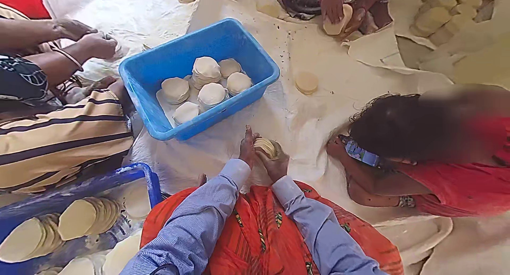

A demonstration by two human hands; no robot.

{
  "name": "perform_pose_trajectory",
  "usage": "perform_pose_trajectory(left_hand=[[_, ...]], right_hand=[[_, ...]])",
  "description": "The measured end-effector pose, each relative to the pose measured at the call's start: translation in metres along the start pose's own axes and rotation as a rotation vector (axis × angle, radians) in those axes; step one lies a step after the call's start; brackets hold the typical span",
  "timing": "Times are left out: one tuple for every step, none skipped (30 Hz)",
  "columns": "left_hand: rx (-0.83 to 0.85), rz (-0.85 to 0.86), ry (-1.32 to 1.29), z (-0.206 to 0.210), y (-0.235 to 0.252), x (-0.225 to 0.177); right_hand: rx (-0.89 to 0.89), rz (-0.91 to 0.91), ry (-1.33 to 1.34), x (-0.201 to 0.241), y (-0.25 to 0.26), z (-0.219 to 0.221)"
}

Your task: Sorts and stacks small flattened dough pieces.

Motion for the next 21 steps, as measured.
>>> perform_pose_trajectory(left_hand=[[0.012,-0.003,0.008,0.002,-0.001,0.000],[0.023,-0.007,0.021,0.002,-0.002,0.000],[0.006,0.006,-0.002,0.002,-0.002,-0.005],[-0.021,0.017,-0.024,-0.001,-0.001,-0.007],[-0.040,0.018,-0.032,-0.002,-0.001,-0.007],[-0.042,0.011,-0.029,-0.002,0.001,-0.008],[-0.037,-0.001,-0.023,0.000,0.001,-0.007],[-0.022,-0.007,-0.024,0.003,0.001,-0.006],[-0.007,-0.003,-0.027,0.005,0.001,-0.007],[-0.007,0.011,-0.036,0.004,0.001,-0.009],[-0.018,0.027,-0.044,0.002,0.001,-0.011],[-0.034,0.028,-0.047,-0.001,-0.001,-0.011],[-0.047,0.020,-0.044,-0.002,-0.002,-0.011],[-0.048,0.011,-0.032,-0.001,-0.002,-0.011],[-0.038,-0.003,-0.016,0.001,-0.001,-0.010],[-0.027,-0.004,-0.006,0.003,-0.001,-0.009],[-0.022,0.002,-0.007,0.004,-0.001,-0.009],[-0.031,0.014,-0.016,0.002,0.000,-0.011],[-0.045,0.027,-0.026,-0.001,0.000,-0.013],[-0.052,0.029,-0.030,-0.003,-0.002,-0.012],[-0.056,0.026,-0.028,-0.003,-0.002,-0.012]], right_hand=[[0.044,0.023,-0.049,0.001,0.003,0.002],[0.063,0.025,-0.095,0.002,0.005,0.001],[0.051,0.002,-0.111,0.004,0.005,-0.001],[0.011,-0.041,-0.101,0.005,0.003,-0.003],[-0.046,-0.082,-0.084,0.004,-0.001,-0.006],[-0.075,-0.099,-0.089,0.004,-0.002,-0.007],[-0.044,-0.067,-0.117,0.003,-0.001,-0.007],[0.020,-0.011,-0.160,0.003,0.002,-0.006],[0.062,0.015,-0.196,0.003,0.005,-0.005],[0.069,0.010,-0.205,0.004,0.007,-0.006],[0.043,-0.016,-0.177,0.007,0.006,-0.007],[-0.018,-0.052,-0.134,0.007,0.001,-0.009],[-0.061,-0.069,-0.104,0.006,-0.001,-0.009],[-0.048,-0.045,-0.106,0.005,0.000,-0.008],[0.022,0.022,-0.141,0.003,0.002,-0.005],[0.091,0.073,-0.172,0.002,0.004,-0.002],[0.107,0.071,-0.186,0.001,0.006,-0.001],[0.073,0.024,-0.167,0.002,0.007,-0.001],[0.022,-0.026,-0.125,0.004,0.004,-0.003],[-0.024,-0.057,-0.084,0.004,-0.001,-0.004],[-0.045,-0.063,-0.067,0.003,-0.002,-0.005]])
Point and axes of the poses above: each hand's wrist, its own y-axis towards the middle knuckle, its own z-axis out of the palm, x = y × z, the point moved 5 cm from there along y, towards the middle knuckle, and after that the axes turned 6 degrees about x, right-handed, at the moved point
